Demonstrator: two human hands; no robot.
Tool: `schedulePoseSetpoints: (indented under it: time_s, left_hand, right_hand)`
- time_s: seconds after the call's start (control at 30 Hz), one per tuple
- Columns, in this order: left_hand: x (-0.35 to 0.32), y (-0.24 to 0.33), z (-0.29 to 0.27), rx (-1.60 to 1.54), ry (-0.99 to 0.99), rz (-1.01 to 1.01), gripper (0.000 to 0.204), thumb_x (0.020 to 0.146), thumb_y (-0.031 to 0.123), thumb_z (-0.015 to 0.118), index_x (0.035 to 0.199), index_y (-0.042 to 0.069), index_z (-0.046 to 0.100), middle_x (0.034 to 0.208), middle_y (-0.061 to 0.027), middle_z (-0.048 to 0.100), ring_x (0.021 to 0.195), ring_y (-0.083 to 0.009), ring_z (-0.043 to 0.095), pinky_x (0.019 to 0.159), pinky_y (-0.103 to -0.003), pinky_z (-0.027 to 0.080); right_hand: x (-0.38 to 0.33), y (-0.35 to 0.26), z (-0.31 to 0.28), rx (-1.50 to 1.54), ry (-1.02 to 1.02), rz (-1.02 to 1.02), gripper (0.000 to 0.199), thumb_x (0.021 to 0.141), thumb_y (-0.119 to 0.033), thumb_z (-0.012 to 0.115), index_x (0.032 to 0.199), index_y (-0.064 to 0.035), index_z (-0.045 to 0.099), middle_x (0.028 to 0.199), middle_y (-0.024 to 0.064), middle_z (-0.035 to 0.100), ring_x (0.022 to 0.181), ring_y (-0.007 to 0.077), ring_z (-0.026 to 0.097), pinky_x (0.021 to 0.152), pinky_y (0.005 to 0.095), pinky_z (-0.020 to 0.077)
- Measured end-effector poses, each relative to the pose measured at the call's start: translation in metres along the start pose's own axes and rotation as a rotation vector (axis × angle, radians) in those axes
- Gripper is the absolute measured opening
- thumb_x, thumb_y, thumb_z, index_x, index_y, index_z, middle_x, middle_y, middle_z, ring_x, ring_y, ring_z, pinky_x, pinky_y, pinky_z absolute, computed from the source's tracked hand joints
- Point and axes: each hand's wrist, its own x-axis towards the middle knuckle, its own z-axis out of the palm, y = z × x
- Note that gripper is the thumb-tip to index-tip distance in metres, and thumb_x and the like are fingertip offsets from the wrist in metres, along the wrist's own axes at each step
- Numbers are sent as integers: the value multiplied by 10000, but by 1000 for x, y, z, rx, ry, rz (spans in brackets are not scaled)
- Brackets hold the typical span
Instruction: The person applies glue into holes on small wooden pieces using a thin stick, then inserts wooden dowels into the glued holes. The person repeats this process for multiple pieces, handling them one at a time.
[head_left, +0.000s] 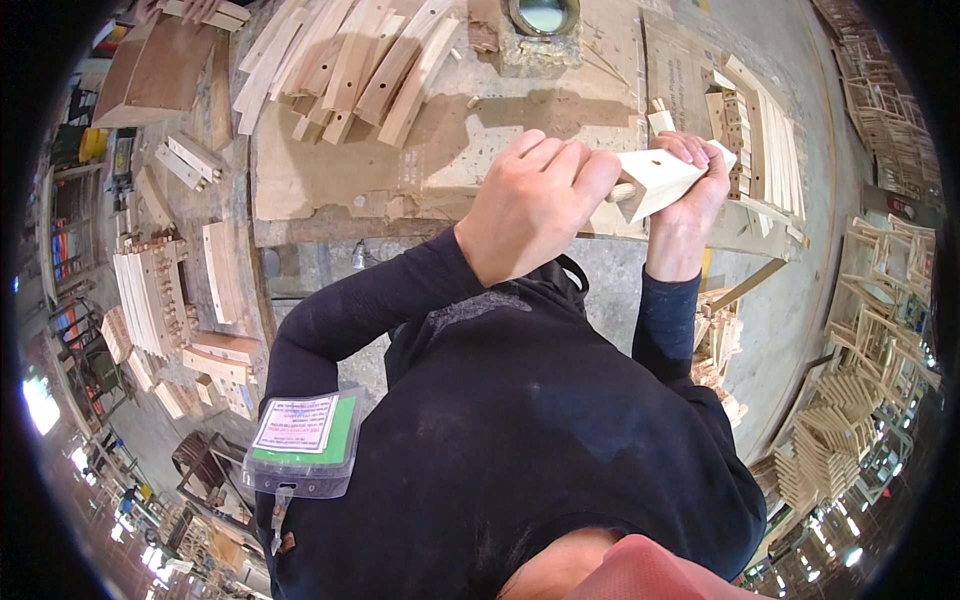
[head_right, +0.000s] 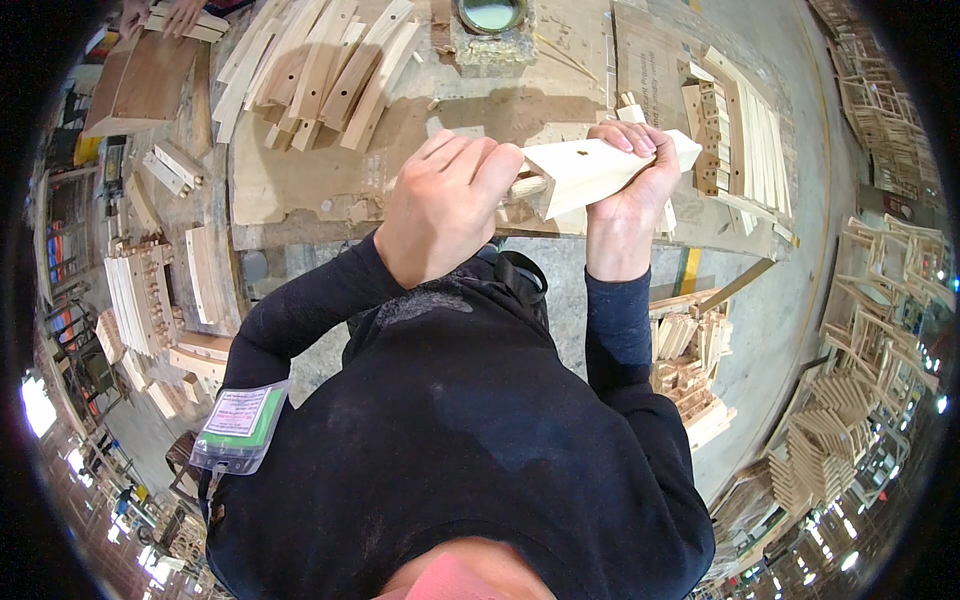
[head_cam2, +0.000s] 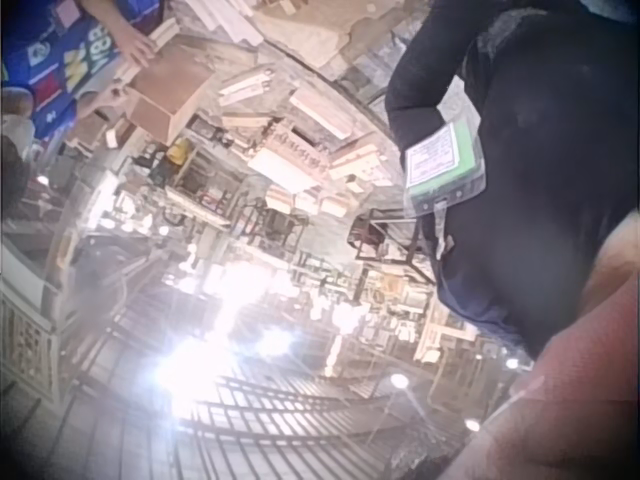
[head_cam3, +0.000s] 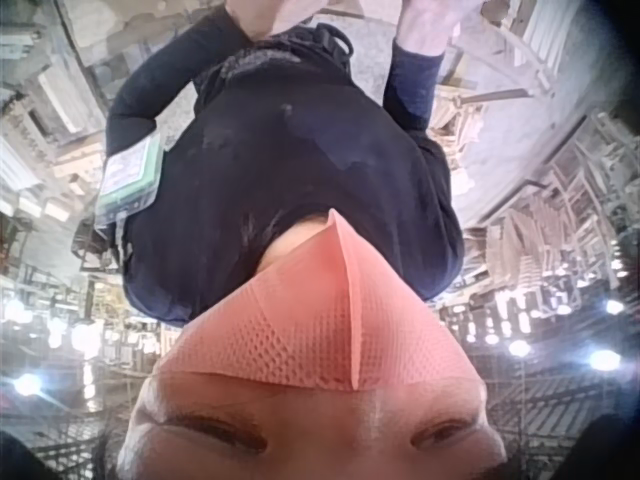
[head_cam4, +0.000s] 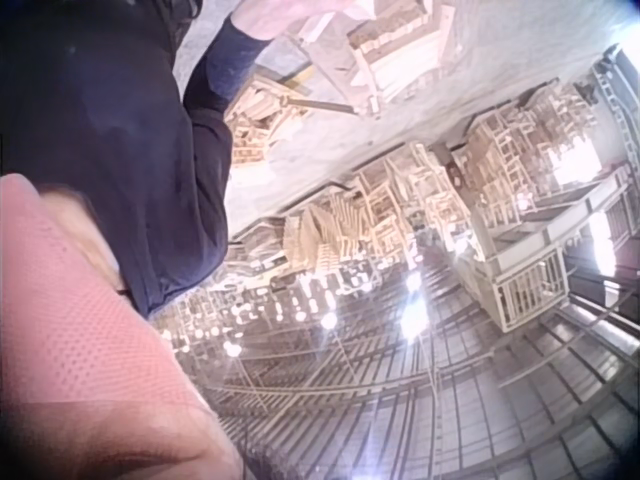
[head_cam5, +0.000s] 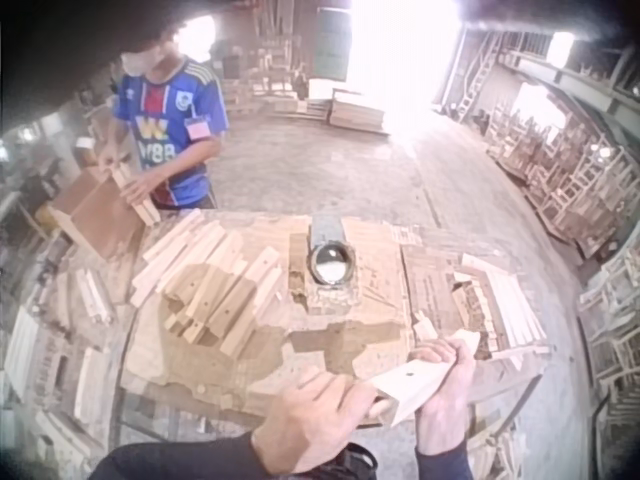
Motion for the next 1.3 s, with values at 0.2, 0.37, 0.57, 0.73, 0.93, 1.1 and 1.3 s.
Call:
schedulePoseSetpoints:
  time_s: [0.2, 0.37, 0.57, 0.73, 0.93, 1.1, 1.3]
  left_hand:
    - [-15, -15, 13, -74, -168, -98, 198, 788, -13, 626, 959, 42, 545, 846, -143, 650, 816, -299, 660, 767, -394, 504]
    - [-45, -44, 49, -87, -358, -292, 233, 919, 142, 640, 1109, 43, 548, 883, -165, 672, 845, -349, 666, 773, -431, 512]
    - [-93, -100, 54, -11, -432, -464, 234, 883, 191, 687, 1050, 39, 625, 928, -164, 655, 885, -373, 647, 777, -445, 514]
    - [-106, -183, 61, 572, -125, -468, 245, 862, 134, 644, 1078, 26, 602, 976, -148, 590, 941, -318, 634, 760, -401, 543]
    - [-111, -241, 81, 939, -138, -714, 206, 885, 108, 596, 1076, 34, 576, 943, -95, 603, 868, -257, 673, 698, -331, 572]
    - [-103, -236, 52, 521, -235, -876, 317, 825, 240, 713, 999, 32, 548, 869, -164, 667, 769, -337, 699, 671, -405, 565]
    - [-119, -145, 33, -283, -26, -796, 385, 793, 245, 797, 1021, 41, 563, 778, -160, 677, 694, -284, 688, 612, -403, 521]
  right_hand:
    - [6, -11, -36, -99, 118, -100, 268, 896, -118, 547, 662, -131, 418, 594, -33, 443, 554, 125, 437, 567, 285, 436]
    - [51, -55, -78, -849, 272, -433, 292, 948, -335, 671, 965, -89, 513, 781, 22, 537, 638, 154, 506, 605, 323, 479]
    - [73, -122, -168, -2701, 330, -621, 540, 893, -361, 723, 1271, -36, 514, 1079, 204, 606, 957, 387, 619, 850, 486, 506]
    - [66, -117, -169, -2852, 117, -798, 587, 865, -323, 751, 1337, -66, 514, 1180, 211, 560, 1095, 397, 558, 939, 495, 461]
    - [70, -50, -114, -2532, -266, -957, 514, 873, -226, 744, 1329, -75, 560, 1202, 193, 576, 1155, 376, 538, 1014, 476, 430]
    - [56, 44, -99, -2252, -362, -572, 447, 880, -181, 732, 1279, -48, 579, 1212, 170, 601, 1088, 300, 611, 908, 421, 524]
    - [58, 133, -101, -1730, -379, -158, 453, 888, -184, 764, 1238, 18, 558, 1135, 158, 664, 1010, 207, 658, 804, 352, 563]
